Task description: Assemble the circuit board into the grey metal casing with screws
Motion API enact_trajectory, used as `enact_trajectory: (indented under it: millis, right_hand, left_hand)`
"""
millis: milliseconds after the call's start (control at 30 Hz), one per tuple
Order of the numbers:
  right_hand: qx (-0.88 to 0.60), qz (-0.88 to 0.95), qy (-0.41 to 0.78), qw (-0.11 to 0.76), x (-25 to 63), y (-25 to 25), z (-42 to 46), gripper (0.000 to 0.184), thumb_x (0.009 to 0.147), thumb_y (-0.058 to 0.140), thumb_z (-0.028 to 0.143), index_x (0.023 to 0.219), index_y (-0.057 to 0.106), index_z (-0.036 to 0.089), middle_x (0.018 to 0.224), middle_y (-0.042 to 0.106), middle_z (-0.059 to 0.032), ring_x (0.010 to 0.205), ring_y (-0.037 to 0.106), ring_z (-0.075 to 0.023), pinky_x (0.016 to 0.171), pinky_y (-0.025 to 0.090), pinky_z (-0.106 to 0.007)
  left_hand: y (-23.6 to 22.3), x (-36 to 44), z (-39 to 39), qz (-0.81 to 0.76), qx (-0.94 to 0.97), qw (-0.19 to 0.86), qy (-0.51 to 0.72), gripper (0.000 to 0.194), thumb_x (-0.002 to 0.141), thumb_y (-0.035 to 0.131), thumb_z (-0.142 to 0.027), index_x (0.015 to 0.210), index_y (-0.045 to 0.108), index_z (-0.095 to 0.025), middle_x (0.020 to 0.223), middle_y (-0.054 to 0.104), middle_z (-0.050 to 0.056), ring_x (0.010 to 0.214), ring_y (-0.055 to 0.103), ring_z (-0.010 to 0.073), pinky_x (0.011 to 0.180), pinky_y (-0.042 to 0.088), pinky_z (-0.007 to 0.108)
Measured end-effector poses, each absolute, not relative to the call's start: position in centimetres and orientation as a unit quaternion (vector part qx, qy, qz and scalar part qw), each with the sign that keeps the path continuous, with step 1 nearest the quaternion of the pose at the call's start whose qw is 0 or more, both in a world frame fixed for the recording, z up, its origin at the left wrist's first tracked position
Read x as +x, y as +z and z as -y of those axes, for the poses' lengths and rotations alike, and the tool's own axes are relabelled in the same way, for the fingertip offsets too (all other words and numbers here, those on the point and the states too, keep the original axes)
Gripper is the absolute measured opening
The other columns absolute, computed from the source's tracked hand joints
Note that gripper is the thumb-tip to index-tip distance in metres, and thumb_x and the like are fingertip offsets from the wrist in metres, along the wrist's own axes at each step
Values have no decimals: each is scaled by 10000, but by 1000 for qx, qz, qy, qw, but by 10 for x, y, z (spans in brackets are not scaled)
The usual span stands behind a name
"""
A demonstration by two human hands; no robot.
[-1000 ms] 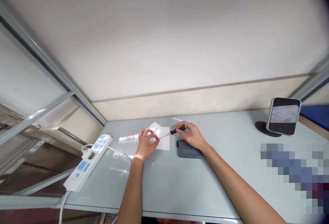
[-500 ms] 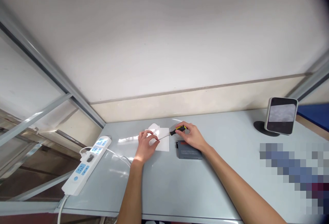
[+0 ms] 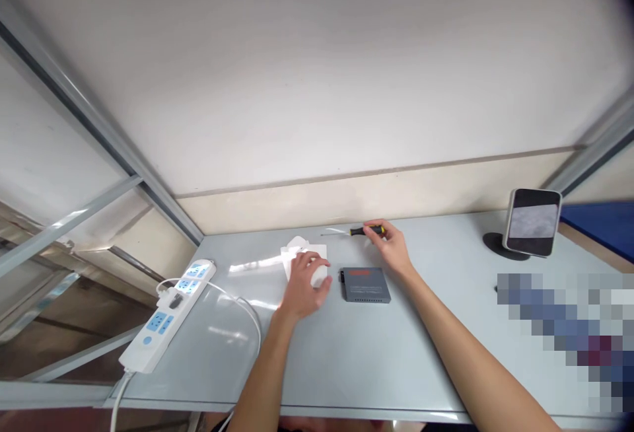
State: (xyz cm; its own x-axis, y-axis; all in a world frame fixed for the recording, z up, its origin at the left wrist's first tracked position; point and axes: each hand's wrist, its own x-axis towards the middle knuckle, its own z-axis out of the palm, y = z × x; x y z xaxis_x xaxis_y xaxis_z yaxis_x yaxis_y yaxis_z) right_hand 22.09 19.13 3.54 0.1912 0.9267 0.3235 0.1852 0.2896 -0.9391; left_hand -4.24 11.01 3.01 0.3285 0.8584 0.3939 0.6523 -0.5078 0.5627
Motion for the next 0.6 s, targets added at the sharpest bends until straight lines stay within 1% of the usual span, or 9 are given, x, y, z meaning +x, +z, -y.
enact_trajectory:
  millis: [100,167,200,233,333,433,500,533,600]
  right_hand:
    - [-521,470,306,644,243,27,-195,410,801,796,579,969,756,207,677,639,7,616,508,-166,613,395,-316]
    - [-525,416,301,679,257,21,-193,425,792,800,598,954,735,211,651,609,21,594,489,-153,597,382,-308]
    - [-525,392,301,693,262,18,-190,433,780,806,608,936,723,213,667,621,18,589,484,-145,594,382,-305]
    - [-523,371,303,705,267,15,-187,445,763,812,620,913,709,214,690,641,11,581,477,-136,589,381,-301]
    - [-511,326,317,729,275,8,-175,472,724,822,640,870,676,216,747,693,-11,560,453,-118,560,367,-291]
    - [-497,304,333,741,275,5,-162,465,718,831,618,889,676,214,760,712,-22,555,445,-115,538,361,-285]
    - [-491,298,342,744,273,4,-150,460,719,843,603,902,683,212,761,714,-22,555,443,-111,530,359,-278]
    - [-489,298,346,743,271,4,-144,459,720,850,597,905,686,210,760,712,-19,555,442,-108,528,358,-275]
    - [-488,303,355,738,267,4,-130,455,725,862,588,910,695,207,754,701,-11,558,447,-106,528,356,-269]
  left_hand:
    - [33,-17,-98,-404,847,212,274,485,847,679,-148,1300,682,-323,1409,582,96,1348,529,319,1201,429,532]
    - [31,-8,-94,-380,862,221,252,621,812,681,-108,1386,652,-343,1493,528,89,1406,489,320,1214,435,524]
    - [29,-6,-93,-376,866,219,247,646,818,675,-100,1411,640,-352,1497,523,86,1412,483,316,1216,439,524]
    - [27,-5,-92,-376,867,215,245,638,836,670,-103,1420,635,-358,1481,532,86,1407,486,312,1216,441,530]
    - [21,-4,-94,-383,868,196,249,511,913,667,-140,1376,658,-357,1462,546,88,1401,495,311,1208,445,572]
    - [16,-3,-97,-374,872,182,258,371,943,721,-217,1294,669,-326,1638,434,68,1516,397,329,1222,426,597]
    - [17,0,-97,-355,881,186,253,281,962,738,-292,1231,659,-309,1685,406,47,1559,358,318,1230,419,581]
    - [19,1,-96,-347,884,191,247,250,967,742,-325,1199,653,-301,1672,436,47,1552,376,310,1227,423,566]
    - [23,4,-94,-348,886,193,238,245,950,769,-364,1146,645,-288,1587,536,60,1478,471,306,1196,446,545]
